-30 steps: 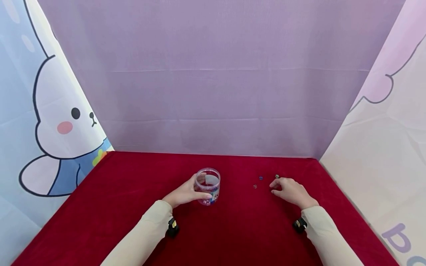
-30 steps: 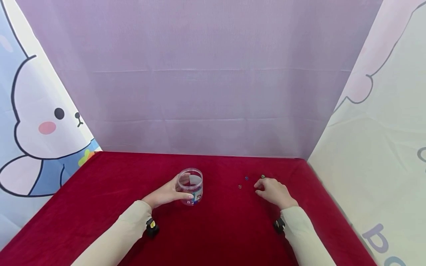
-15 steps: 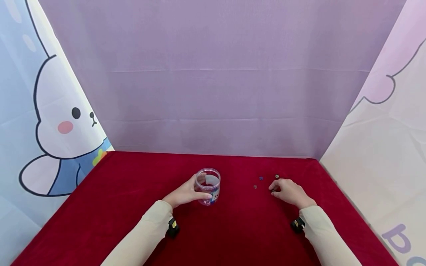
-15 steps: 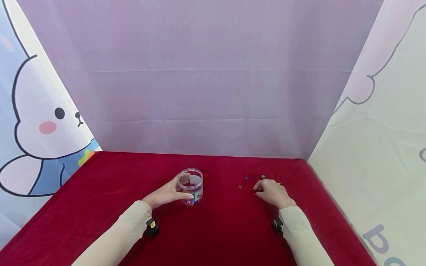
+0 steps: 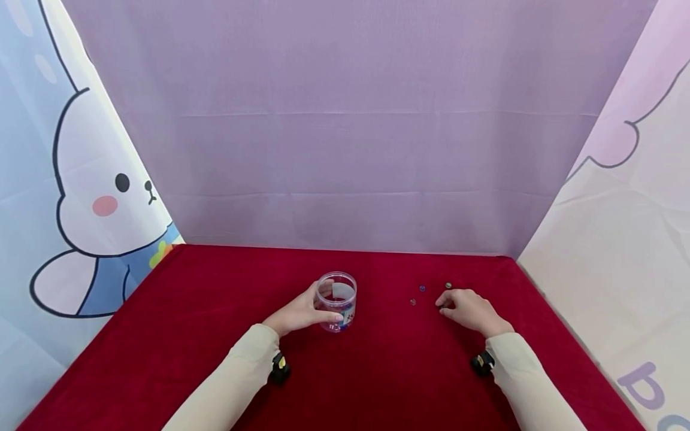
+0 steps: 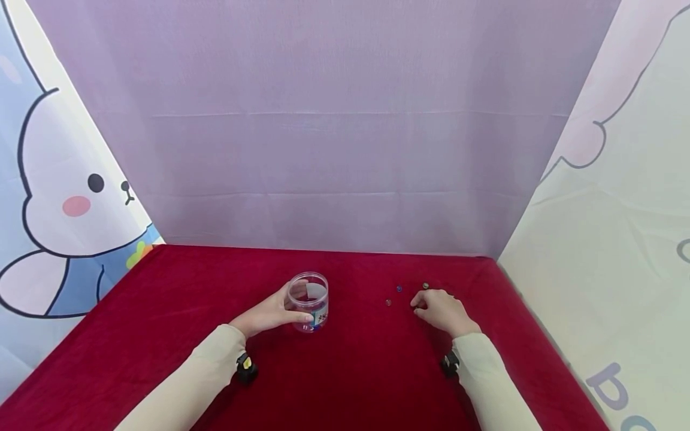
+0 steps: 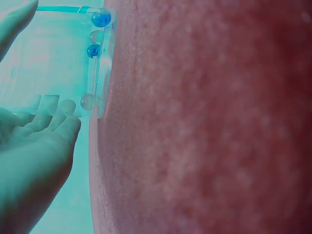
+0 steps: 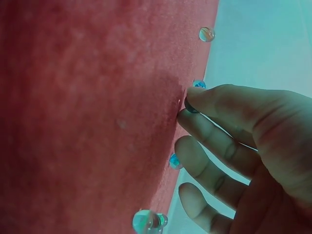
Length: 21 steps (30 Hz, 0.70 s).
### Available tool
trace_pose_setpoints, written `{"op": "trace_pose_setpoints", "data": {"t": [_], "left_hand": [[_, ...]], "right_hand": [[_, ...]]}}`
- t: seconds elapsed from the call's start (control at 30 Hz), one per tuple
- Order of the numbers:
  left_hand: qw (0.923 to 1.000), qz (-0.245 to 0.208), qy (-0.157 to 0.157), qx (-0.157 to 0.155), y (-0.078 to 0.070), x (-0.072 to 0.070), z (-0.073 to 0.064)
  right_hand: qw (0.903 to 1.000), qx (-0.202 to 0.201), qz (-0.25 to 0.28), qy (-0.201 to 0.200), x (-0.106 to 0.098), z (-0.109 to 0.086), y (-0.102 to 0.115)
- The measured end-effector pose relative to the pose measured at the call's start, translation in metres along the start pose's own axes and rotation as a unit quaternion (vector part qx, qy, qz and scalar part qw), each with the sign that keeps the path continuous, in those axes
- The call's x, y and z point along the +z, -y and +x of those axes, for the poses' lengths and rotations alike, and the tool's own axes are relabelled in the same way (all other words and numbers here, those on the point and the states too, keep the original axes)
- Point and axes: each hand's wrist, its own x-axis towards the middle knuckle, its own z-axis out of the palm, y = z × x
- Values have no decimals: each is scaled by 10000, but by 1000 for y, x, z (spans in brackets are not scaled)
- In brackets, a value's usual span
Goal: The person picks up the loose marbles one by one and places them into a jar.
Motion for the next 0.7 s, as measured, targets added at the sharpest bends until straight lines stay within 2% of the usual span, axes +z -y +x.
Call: {"op": "trace_pose_setpoints", "data": {"t": [0.33, 0.7], "left_hand": [[9999, 65, -3, 76, 2, -2, 2], [10000, -21, 23, -32, 0, 0, 0]], "right_hand": [[10000, -75, 25, -31, -5, 0, 1], [9992, -285, 251, -133, -9, -2, 7]]}}
